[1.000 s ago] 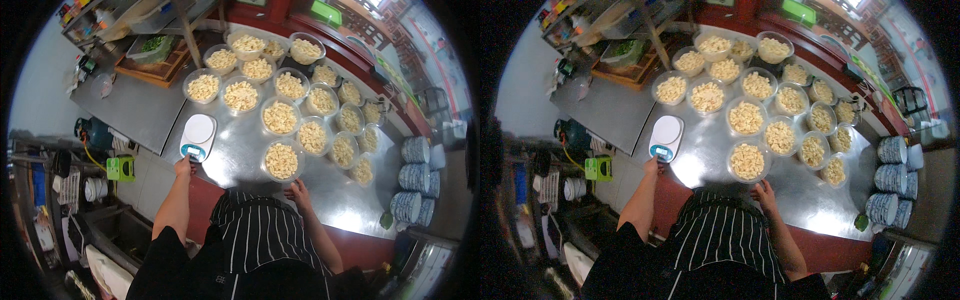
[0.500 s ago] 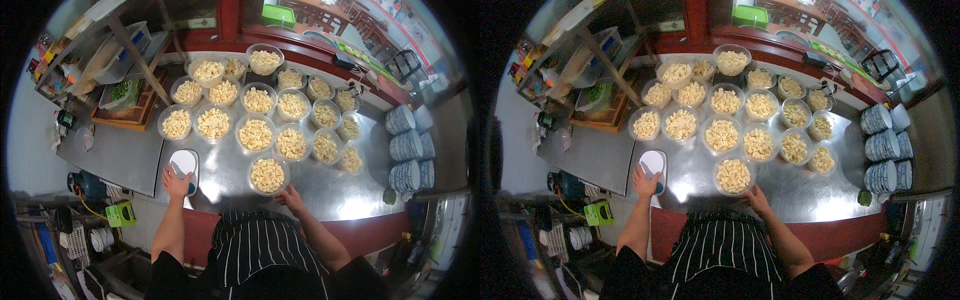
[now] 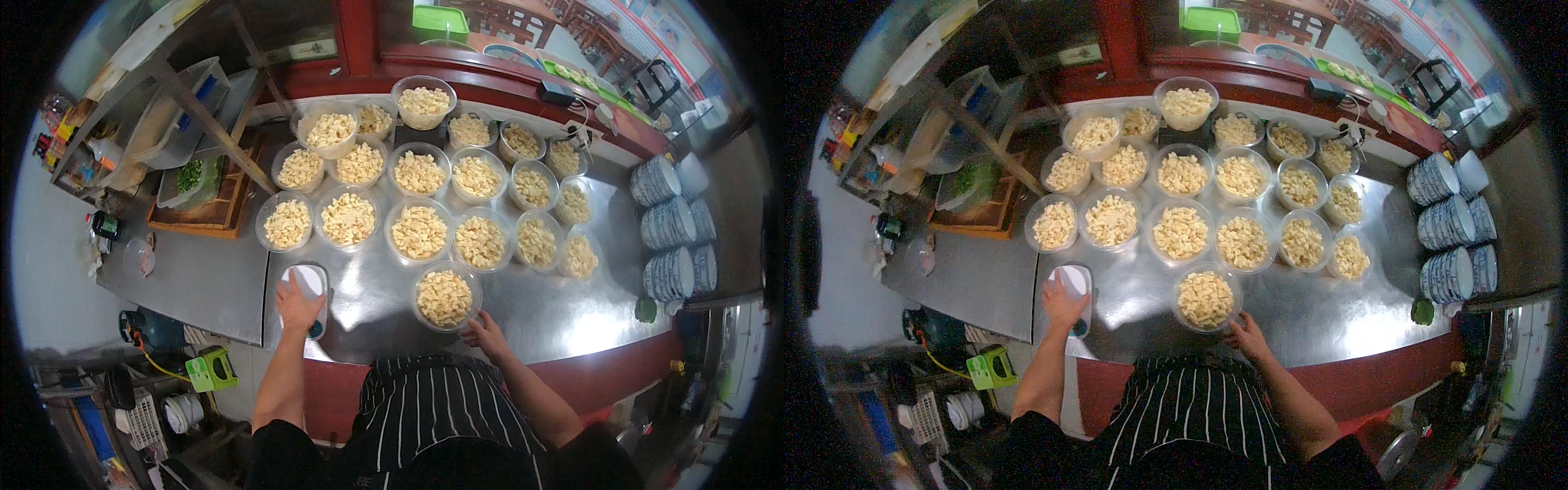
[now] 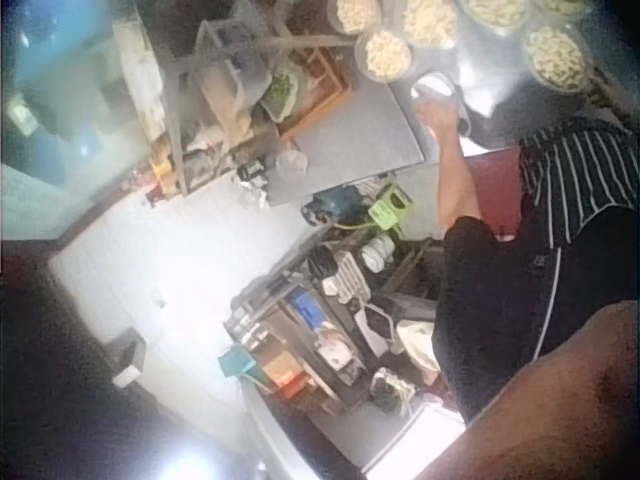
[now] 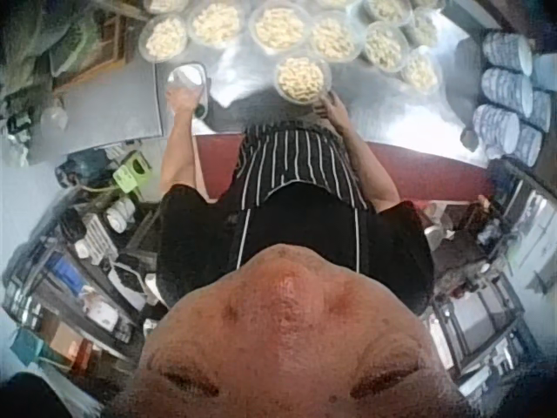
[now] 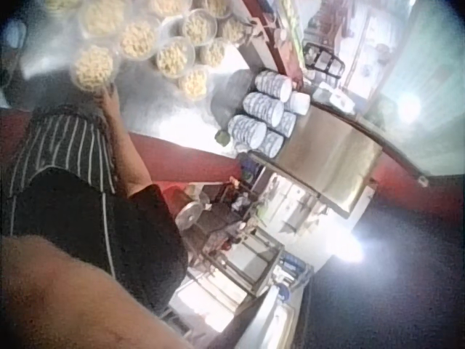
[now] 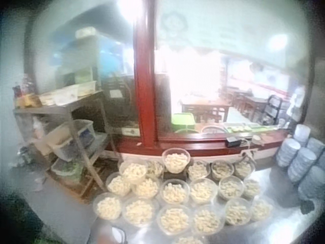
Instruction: The person portions chopped items from a large metal bowl into small plastic containers using a plastic cup as a scoop, then checks the weight of the containers on a digital scale and organizes them on a stainless steel counter.
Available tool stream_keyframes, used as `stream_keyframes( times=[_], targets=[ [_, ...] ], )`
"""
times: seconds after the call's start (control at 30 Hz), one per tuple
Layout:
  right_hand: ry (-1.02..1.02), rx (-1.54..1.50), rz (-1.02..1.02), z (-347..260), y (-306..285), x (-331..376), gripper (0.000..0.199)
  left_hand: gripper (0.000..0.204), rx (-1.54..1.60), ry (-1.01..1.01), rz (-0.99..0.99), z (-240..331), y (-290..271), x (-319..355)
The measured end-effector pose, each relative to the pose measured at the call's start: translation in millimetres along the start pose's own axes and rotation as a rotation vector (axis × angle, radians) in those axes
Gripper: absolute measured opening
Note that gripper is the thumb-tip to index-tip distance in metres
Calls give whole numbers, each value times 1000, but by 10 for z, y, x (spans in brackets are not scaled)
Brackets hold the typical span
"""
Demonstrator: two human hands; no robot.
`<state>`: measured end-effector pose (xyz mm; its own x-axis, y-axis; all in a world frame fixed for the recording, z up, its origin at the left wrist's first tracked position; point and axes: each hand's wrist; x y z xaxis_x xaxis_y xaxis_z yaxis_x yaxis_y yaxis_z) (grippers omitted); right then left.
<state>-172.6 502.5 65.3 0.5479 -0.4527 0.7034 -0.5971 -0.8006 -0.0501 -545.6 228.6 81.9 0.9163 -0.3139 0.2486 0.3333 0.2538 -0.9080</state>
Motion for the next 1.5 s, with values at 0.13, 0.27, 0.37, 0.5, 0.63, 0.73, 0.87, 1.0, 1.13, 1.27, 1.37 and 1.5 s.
stream_keyframes(
  times=[0.13,0.27,0.37,0.5,0.63,0.73,0.87,1.0,1.13,1.27,1.37,1.5],
  targets=[
    [1,-31,13,7,29,4,60,111,-75,-18,84,-399,-170,-312],
    [-29,15,27,64,53,-78,57,112,-161,-76,39,-876,-388,-666],
    [-49,-26,36,7,134,-120,55,114,-144,-53,-24,-1185,-482,-868],
    [-49,-65,44,-22,197,-157,51,114,-136,-98,-82,-1372,-535,-1036],
    [-36,-54,110,-105,197,-67,48,102,-62,-75,27,-996,-410,-937],
    [-152,-23,55,-101,123,-61,48,76,130,136,436,-965,-386,-942],
    [-107,40,75,-24,-35,4,51,46,417,311,677,-125,-537,-1055],
    [-27,54,123,29,-60,-66,52,44,818,252,403,908,-816,-1407],
    [-75,159,52,-87,-76,-82,50,61,1061,69,151,1741,-841,-1876],
    [-102,115,64,-117,-151,4,48,49,1178,-182,-113,2024,-651,-2358],
    [-62,114,235,-101,-415,70,49,36,1334,-337,-212,2014,-510,-2653],
    [-223,371,694,-85,-1001,38,50,28,1316,-341,-112,1977,-594,-2863]
  ],
)
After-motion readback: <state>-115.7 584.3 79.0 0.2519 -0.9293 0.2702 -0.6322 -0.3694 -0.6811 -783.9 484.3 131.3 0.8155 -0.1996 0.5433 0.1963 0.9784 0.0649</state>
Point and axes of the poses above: each hand's wrist, its own x-axis away from the middle knuckle, its own y-axis out of the palm, z = x × y, and after that the axes turned 7 degrees about x, right-handed
